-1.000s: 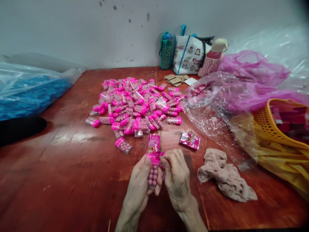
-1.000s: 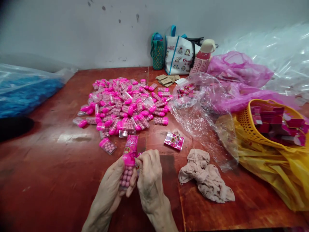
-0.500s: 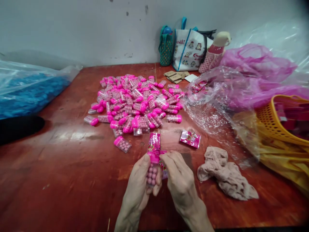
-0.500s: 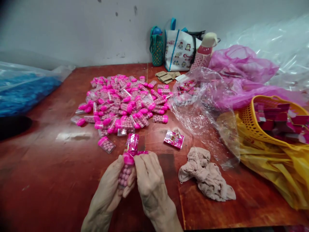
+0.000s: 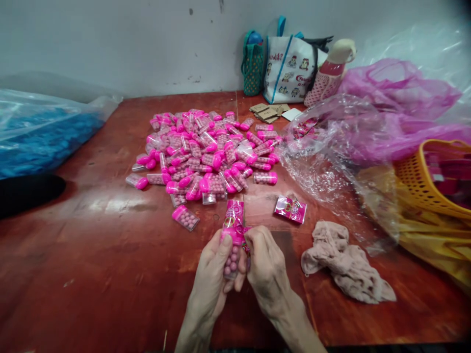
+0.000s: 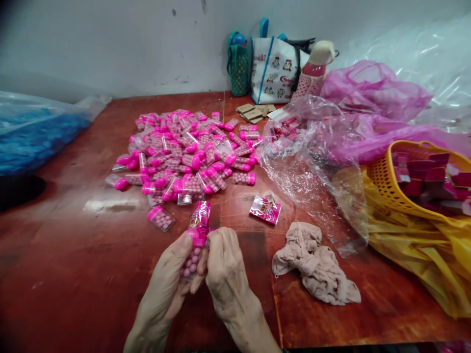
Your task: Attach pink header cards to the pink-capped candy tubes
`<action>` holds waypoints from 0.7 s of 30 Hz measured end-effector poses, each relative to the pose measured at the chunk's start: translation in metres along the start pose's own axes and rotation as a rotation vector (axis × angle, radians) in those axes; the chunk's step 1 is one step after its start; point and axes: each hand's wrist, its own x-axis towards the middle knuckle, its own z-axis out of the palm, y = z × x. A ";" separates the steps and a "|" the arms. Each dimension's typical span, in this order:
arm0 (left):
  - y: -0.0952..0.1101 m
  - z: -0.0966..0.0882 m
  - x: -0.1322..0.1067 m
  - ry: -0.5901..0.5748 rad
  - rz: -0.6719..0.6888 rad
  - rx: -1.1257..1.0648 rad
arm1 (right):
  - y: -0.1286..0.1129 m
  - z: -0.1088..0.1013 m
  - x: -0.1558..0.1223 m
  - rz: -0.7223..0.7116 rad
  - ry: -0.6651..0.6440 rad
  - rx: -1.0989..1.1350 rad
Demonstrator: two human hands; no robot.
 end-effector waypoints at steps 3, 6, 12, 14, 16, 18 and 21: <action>-0.002 0.000 0.000 0.009 0.000 0.008 | 0.001 0.000 -0.003 -0.027 0.020 0.016; -0.005 0.000 0.001 0.014 0.005 0.005 | 0.002 0.000 -0.005 -0.050 0.064 0.020; -0.007 0.004 0.004 0.059 0.034 0.010 | 0.010 0.004 -0.006 -0.025 0.125 0.055; -0.007 0.005 0.005 0.075 0.056 0.017 | 0.012 0.005 -0.005 -0.013 0.137 0.069; -0.006 0.005 0.005 0.069 0.059 0.014 | 0.011 0.004 -0.004 0.008 0.126 0.091; -0.006 0.005 0.005 0.058 0.059 0.006 | 0.008 0.001 -0.001 0.086 0.110 0.163; -0.009 0.007 0.005 0.051 0.050 0.015 | 0.003 -0.005 0.003 0.285 0.108 0.355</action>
